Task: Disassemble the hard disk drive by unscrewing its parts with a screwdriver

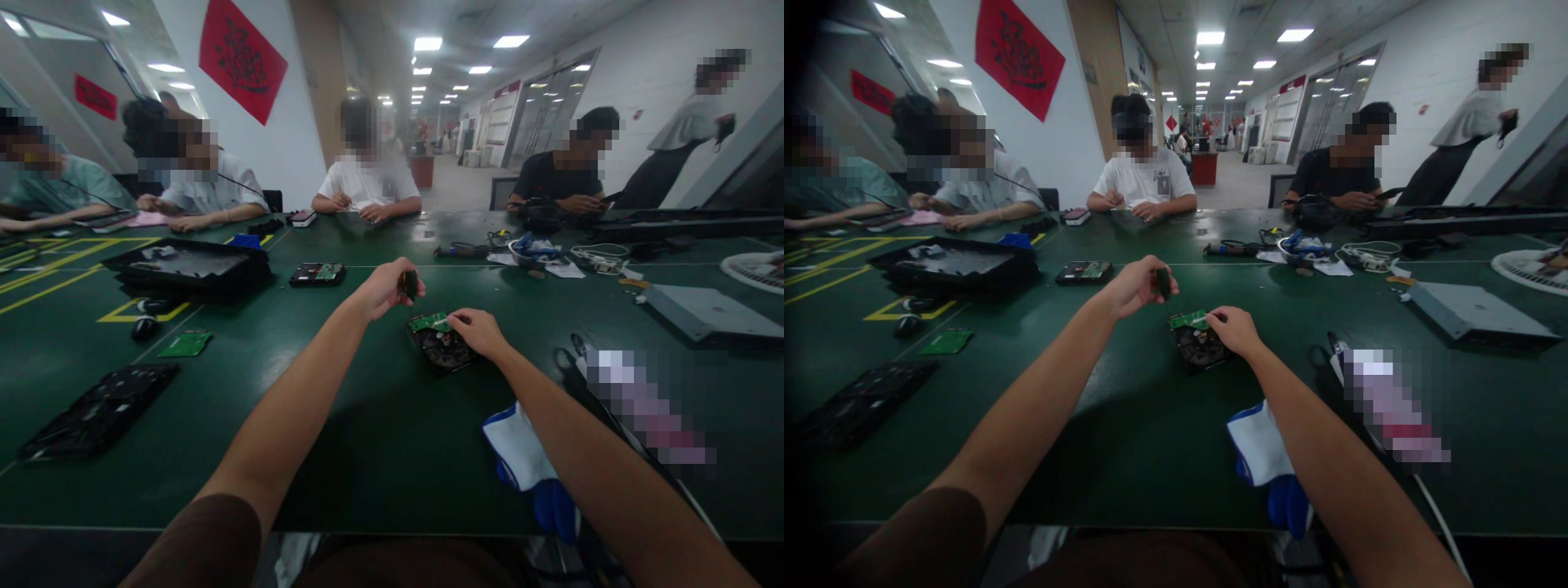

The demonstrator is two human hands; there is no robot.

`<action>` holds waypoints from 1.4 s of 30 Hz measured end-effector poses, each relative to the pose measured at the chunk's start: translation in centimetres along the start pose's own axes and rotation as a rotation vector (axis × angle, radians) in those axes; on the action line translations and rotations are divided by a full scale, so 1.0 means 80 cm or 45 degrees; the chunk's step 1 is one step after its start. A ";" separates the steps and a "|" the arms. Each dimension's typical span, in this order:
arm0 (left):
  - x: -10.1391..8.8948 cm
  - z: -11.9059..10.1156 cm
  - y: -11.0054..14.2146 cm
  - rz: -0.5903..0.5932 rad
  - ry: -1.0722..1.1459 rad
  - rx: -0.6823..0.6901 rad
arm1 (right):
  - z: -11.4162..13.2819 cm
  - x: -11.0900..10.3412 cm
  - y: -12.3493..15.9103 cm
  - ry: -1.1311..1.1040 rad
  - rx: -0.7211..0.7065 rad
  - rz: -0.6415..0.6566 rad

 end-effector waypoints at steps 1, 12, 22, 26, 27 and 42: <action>0.001 0.000 0.000 0.013 0.017 -0.005 | 0.000 0.000 0.000 0.000 0.001 0.002; -0.003 -0.001 -0.001 -0.011 0.035 0.006 | -0.003 0.002 -0.002 0.003 -0.003 -0.013; -0.007 -0.005 -0.003 -0.011 -0.046 0.085 | -0.001 0.001 -0.002 0.023 -0.017 -0.005; -0.005 0.000 -0.001 -0.001 0.080 0.011 | -0.002 0.001 -0.002 0.016 -0.010 -0.008; -0.005 0.000 -0.001 -0.003 0.097 -0.001 | -0.002 0.001 -0.002 0.016 -0.007 -0.007; -0.006 0.001 -0.002 -0.002 0.089 -0.019 | -0.001 0.002 -0.002 0.007 -0.010 -0.012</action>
Point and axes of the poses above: each hand's wrist, its own y-axis away from the middle knuckle, its own x-axis out of the palm, z = x × y, the point moved 7 cm from there along -y, towards the middle knuckle, and after that the axes turned 4 degrees about x, right-handed, at the moved point
